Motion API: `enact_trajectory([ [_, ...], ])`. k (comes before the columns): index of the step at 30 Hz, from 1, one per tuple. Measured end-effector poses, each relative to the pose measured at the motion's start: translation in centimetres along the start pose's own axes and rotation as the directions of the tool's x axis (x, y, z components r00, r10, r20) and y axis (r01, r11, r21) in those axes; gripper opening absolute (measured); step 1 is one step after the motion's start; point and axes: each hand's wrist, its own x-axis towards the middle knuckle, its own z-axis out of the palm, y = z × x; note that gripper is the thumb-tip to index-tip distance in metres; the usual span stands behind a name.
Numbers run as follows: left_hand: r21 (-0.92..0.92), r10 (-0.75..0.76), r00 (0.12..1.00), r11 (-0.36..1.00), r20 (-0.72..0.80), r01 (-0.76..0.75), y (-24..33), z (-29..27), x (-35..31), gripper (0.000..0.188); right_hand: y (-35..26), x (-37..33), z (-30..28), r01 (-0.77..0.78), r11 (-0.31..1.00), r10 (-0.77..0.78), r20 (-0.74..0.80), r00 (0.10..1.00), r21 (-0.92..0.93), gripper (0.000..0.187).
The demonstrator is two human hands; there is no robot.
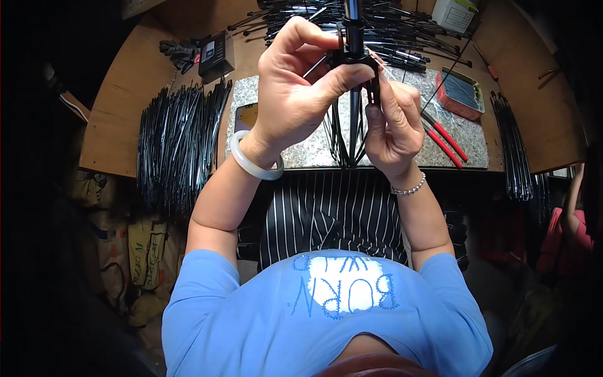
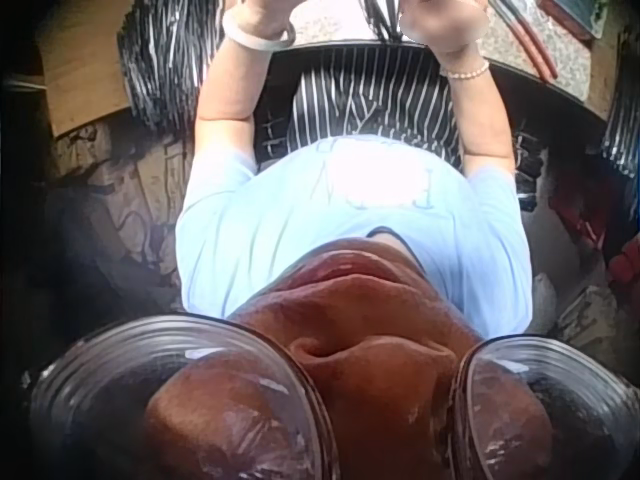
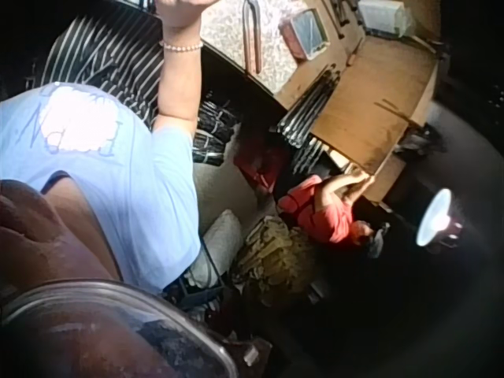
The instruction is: Assembling and securing bundles of black flexible strips into plastic hubs using pliers.
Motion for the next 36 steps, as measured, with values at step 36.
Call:
enact_trajectory([
  [36, 0.231, 0.261, 0.961, 0.933, 0.089, -0.275, 0.2, -3.4, -0.8, 0.074, 1.7, 0.0, 0.4, -0.599, 0.137, 0.356, 0.525, 0.773, 0.789, 0.044],
])
